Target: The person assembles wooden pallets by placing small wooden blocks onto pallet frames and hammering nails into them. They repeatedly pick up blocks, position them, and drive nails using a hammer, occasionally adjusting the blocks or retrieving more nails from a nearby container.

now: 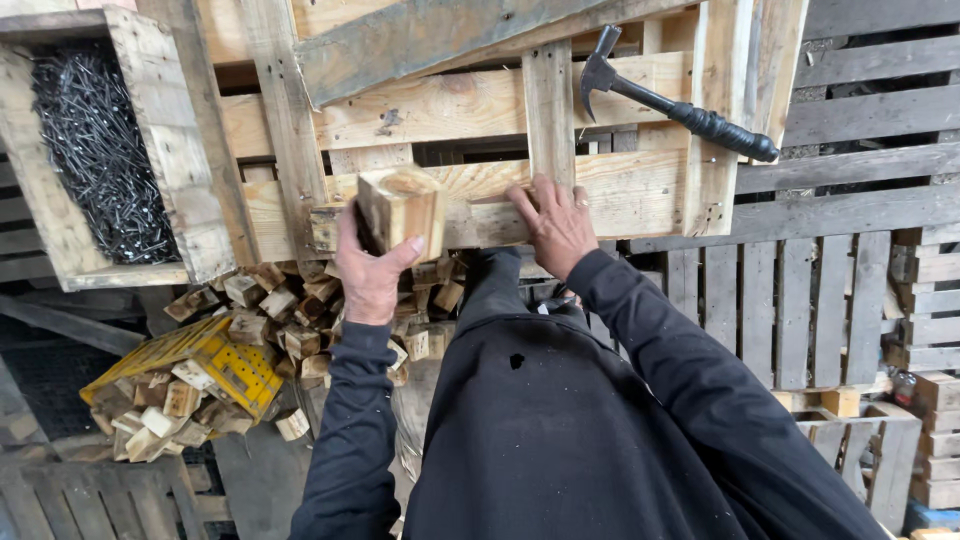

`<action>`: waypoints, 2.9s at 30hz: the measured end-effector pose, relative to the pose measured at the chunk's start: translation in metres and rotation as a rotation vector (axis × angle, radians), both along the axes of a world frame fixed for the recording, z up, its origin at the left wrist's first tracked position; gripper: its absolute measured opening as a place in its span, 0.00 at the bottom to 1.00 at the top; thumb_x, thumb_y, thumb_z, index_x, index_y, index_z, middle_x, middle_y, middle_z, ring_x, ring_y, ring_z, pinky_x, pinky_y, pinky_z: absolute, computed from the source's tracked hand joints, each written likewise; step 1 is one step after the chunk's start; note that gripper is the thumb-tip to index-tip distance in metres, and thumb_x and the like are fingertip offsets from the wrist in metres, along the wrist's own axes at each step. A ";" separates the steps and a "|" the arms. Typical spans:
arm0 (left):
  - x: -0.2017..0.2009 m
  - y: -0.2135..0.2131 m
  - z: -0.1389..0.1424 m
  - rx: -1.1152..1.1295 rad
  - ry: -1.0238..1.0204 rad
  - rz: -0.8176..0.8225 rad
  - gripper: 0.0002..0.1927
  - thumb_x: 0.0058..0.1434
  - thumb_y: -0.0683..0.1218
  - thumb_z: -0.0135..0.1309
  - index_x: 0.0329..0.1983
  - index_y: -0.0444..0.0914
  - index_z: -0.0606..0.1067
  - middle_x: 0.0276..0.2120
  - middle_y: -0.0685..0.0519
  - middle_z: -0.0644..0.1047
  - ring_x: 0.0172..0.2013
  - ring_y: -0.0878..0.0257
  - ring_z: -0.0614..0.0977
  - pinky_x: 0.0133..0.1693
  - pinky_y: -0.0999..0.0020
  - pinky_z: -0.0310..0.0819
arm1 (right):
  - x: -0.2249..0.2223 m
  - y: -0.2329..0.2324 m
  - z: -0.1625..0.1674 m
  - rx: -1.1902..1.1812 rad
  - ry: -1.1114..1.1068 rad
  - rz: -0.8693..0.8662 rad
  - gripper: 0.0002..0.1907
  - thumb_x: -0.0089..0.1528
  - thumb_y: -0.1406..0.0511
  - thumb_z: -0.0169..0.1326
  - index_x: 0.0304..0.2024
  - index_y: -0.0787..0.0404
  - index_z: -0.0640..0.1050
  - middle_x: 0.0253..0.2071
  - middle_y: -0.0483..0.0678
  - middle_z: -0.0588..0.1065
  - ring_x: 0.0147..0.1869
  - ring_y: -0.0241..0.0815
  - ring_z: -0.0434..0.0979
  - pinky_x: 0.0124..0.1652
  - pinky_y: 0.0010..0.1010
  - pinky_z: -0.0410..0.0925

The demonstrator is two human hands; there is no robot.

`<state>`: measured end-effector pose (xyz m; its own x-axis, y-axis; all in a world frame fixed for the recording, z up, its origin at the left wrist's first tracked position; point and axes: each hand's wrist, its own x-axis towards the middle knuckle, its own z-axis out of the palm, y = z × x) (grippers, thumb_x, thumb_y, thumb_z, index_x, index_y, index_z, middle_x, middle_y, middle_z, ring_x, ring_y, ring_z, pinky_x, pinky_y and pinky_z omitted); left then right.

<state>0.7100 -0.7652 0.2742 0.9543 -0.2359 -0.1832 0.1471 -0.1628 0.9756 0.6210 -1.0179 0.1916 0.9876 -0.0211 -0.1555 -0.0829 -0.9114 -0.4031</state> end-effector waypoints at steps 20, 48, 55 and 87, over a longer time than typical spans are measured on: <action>-0.018 -0.073 -0.043 -0.443 0.563 0.067 0.34 0.56 0.54 0.67 0.63 0.39 0.70 0.53 0.56 0.76 0.53 0.62 0.79 0.49 0.61 0.78 | -0.009 0.033 -0.047 -0.034 0.069 -0.034 0.08 0.55 0.64 0.56 0.32 0.60 0.83 0.60 0.58 0.64 0.66 0.55 0.62 0.65 0.73 0.48; -0.001 -0.127 0.026 -0.266 0.228 -0.234 0.51 0.52 0.52 0.70 0.72 0.24 0.59 0.62 0.38 0.72 0.62 0.49 0.75 0.66 0.59 0.68 | -0.005 0.056 -0.035 0.080 0.092 -0.082 0.16 0.63 0.64 0.51 0.53 0.52 0.79 0.57 0.51 0.69 0.69 0.57 0.62 0.63 0.72 0.53; 0.003 -0.109 0.022 -0.111 0.310 -0.167 0.55 0.48 0.56 0.69 0.71 0.27 0.55 0.61 0.40 0.71 0.59 0.49 0.77 0.60 0.54 0.75 | 0.001 0.045 -0.032 -0.023 0.081 -0.013 0.16 0.61 0.60 0.52 0.50 0.56 0.78 0.65 0.57 0.64 0.65 0.53 0.64 0.62 0.63 0.56; -0.077 -0.267 -0.123 0.772 -0.565 -0.880 0.54 0.38 0.50 0.72 0.71 0.44 0.62 0.56 0.45 0.67 0.55 0.46 0.67 0.56 0.49 0.68 | -0.363 -0.041 -0.109 0.516 0.136 -0.908 0.22 0.64 0.58 0.57 0.56 0.65 0.76 0.46 0.58 0.77 0.47 0.56 0.81 0.46 0.40 0.72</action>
<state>0.6332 -1.0326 0.1509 0.5232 -0.8334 -0.1781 -0.6939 -0.5379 0.4786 0.2581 -1.0587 0.0823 0.6078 -0.6441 -0.4645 -0.7223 -0.2052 -0.6605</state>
